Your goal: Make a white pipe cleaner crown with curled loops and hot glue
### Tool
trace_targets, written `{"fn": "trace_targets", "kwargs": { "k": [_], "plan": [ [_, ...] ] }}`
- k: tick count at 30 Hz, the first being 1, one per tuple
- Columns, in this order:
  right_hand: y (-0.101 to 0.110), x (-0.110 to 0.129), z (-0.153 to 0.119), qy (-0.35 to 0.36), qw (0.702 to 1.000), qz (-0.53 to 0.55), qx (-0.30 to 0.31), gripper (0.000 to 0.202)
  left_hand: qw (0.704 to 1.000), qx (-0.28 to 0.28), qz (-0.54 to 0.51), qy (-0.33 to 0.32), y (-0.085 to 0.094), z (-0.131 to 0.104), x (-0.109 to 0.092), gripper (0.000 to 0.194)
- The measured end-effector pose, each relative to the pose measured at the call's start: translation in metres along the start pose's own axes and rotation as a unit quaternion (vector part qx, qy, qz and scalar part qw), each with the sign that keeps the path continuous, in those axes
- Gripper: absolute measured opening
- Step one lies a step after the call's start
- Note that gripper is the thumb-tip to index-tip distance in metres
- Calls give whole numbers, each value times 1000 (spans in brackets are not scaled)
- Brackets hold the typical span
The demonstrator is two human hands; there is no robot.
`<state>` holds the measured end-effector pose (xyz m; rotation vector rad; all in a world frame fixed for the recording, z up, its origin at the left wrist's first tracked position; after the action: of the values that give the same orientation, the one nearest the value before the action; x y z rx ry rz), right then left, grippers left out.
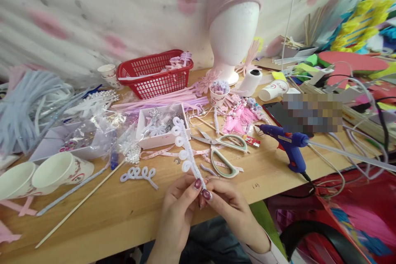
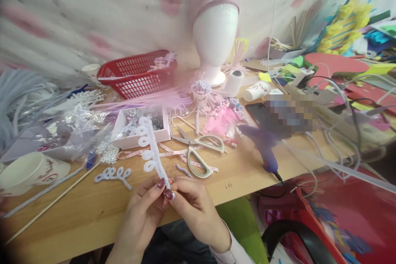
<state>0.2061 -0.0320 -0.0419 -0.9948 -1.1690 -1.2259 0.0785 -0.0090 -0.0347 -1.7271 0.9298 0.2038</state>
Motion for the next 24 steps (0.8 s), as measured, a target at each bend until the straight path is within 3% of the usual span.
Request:
{"fn": "trace_targets", "kwargs": {
  "k": [5, 9, 15, 20, 24],
  "plan": [
    [0, -1, 0, -9, 1000, 22, -3, 30, 1000, 27, 4, 16, 9, 4, -1, 18],
    [0, -3, -1, -23, 999, 30, 2, 31, 999, 36, -14, 2, 5, 3, -1, 26],
    [0, -3, -2, -22, 999, 42, 24, 29, 999, -36, -19, -7, 0, 0, 0, 29],
    [0, -2, -1, -13, 999, 39, 20, 28, 1000, -5, -5, -5, 3, 1, 3, 33],
    [0, -2, 0, -15, 999, 38, 7, 28, 1000, -11, -2, -5, -1, 1, 2, 30]
  ]
}}
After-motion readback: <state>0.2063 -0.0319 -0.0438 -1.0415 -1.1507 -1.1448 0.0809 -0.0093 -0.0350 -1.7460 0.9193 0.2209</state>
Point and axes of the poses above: each hand's wrist, its own z-axis towards the middle knuckle, its own y-axis out of the back of the hand, x = y × z, the point moved 1 cm from there along z, towards the middle knuckle, and after that the axes turned 12 degrees about -z, right-handed, at the moved point
